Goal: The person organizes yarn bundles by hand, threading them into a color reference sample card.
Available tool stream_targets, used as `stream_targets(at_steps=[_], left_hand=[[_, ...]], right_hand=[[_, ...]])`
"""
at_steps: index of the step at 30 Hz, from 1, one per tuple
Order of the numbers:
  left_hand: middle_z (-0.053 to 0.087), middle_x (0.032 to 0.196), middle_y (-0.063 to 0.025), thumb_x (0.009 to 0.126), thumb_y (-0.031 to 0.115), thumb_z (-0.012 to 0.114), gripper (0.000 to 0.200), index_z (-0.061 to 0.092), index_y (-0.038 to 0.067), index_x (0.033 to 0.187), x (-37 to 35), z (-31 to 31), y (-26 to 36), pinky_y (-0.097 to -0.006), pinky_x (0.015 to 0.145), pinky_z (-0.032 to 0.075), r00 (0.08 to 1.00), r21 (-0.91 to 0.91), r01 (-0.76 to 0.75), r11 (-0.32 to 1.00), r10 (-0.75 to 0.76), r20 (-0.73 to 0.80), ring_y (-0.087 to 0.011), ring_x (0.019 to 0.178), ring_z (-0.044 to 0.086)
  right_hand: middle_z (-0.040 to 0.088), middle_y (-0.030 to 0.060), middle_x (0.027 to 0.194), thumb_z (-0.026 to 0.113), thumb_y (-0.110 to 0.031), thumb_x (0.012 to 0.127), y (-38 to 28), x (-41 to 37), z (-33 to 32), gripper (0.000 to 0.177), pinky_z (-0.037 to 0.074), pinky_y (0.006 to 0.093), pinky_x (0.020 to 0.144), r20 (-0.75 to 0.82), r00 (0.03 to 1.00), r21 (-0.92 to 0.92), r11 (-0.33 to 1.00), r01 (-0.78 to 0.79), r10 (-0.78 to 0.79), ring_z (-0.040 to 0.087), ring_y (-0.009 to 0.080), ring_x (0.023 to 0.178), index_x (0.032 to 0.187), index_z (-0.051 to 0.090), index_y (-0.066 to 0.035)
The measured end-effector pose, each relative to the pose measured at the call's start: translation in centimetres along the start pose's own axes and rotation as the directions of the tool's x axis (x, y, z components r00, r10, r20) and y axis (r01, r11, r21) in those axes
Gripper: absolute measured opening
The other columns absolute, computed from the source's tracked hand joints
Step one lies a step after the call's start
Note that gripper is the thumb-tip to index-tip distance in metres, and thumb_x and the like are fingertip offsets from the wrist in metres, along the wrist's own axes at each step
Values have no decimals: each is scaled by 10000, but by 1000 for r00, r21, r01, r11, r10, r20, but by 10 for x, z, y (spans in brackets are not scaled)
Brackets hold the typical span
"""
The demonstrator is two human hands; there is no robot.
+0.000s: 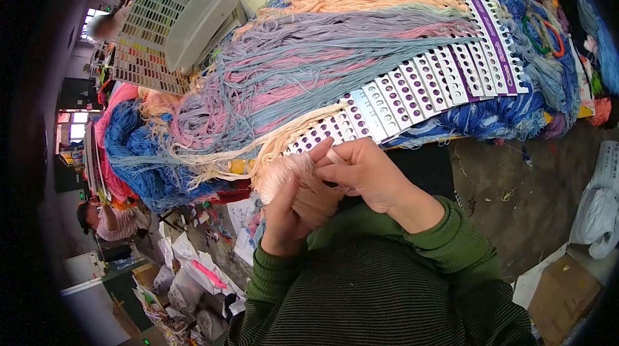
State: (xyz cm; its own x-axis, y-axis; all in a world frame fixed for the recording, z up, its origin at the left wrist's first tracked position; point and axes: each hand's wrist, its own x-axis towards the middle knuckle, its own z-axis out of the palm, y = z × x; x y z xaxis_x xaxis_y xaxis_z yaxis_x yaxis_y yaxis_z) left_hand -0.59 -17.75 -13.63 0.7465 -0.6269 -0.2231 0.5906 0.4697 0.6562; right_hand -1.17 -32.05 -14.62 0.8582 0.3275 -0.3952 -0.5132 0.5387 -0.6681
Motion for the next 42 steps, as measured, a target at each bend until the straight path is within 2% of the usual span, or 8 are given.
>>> stream_targets(at_steps=[5, 11, 14, 17, 23, 29, 38, 42], left_hand=[[368, 1179, -166, 820, 314, 389, 577, 212, -52, 1230, -2, 1, 4, -363, 901, 308, 993, -172, 54, 984, -71, -92, -228, 1065, 391], [423, 1116, -144, 832, 221, 380, 438, 305, -47, 1171, 4, 12, 5, -360, 889, 321, 980, 95, 70, 993, -51, -192, -214, 1021, 423], [453, 1064, -117, 838, 187, 399, 370, 357, -30, 1135, 4, 6, 0, -344, 859, 343, 992, -147, -9, 989, -9, -122, -199, 979, 435], [458, 1058, -122, 839, 192, 395, 369, 364, -30, 1132, 2, -1, -1, -338, 854, 348, 986, -239, 7, 971, -47, -163, -204, 962, 452], [480, 1031, -125, 821, 147, 440, 334, 395, -26, 1102, 3, 5, 1, -328, 846, 356, 996, -185, -22, 983, 5, -93, -205, 939, 474], [484, 1022, -122, 824, 119, 435, 280, 437, -20, 1067, 4, 0, -4, -320, 824, 370, 987, -245, -44, 968, 5, -158, -197, 931, 476], [501, 923, -83, 812, 176, 460, 305, 446, -33, 1034, 6, -5, -6, -309, 768, 382, 999, -232, -36, 972, 28, -40, -178, 842, 482], [496, 926, -130, 810, 274, 426, 412, 412, -49, 1066, 6, -14, -13, -365, 766, 397, 994, -200, -84, 976, 68, -84, -242, 816, 496]], right_hand=[[507, -16, 612, 567, -89, 727, -1, -1, -6, 84, 261, 148, 406, 53, 998, 130, 992, 9, -16, 358, 12, 468, 727, 573, -6], [524, 1, 668, 563, -69, 718, 1, 1, -9, 82, 281, 149, 431, 79, 996, 199, 980, 15, -32, 363, 23, 470, 749, 562, 7], [556, 37, 800, 557, -54, 715, 1, 1, -13, 77, 295, 152, 440, 98, 995, 235, 972, -3, -21, 362, 31, 471, 749, 561, 15], [554, 67, 911, 551, -36, 713, 0, 1, -11, 61, 307, 156, 446, 112, 993, 295, 955, -13, -22, 369, 32, 487, 742, 564, 16], [560, 69, 910, 558, -37, 712, 0, 2, -7, 70, 311, 154, 462, 130, 988, 192, 980, 51, -77, 378, 28, 526, 762, 572, 10], [553, 1, 775, 570, -58, 719, -1, 2, -6, 90, 309, 153, 479, 146, 988, 186, 982, 24, -52, 377, 22, 551, 791, 581, -4], [529, -14, 722, 563, -77, 732, 3, 3, -9, 140, 334, 151, 498, 161, 985, 133, 990, 48, -69, 404, 27, 557, 851, 570, -4], [524, -13, 709, 567, -78, 730, -9, 1, 0, 176, 339, 148, 497, 154, 988, 147, 989, 11, -33, 419, 28, 563, 886, 551, 2]])
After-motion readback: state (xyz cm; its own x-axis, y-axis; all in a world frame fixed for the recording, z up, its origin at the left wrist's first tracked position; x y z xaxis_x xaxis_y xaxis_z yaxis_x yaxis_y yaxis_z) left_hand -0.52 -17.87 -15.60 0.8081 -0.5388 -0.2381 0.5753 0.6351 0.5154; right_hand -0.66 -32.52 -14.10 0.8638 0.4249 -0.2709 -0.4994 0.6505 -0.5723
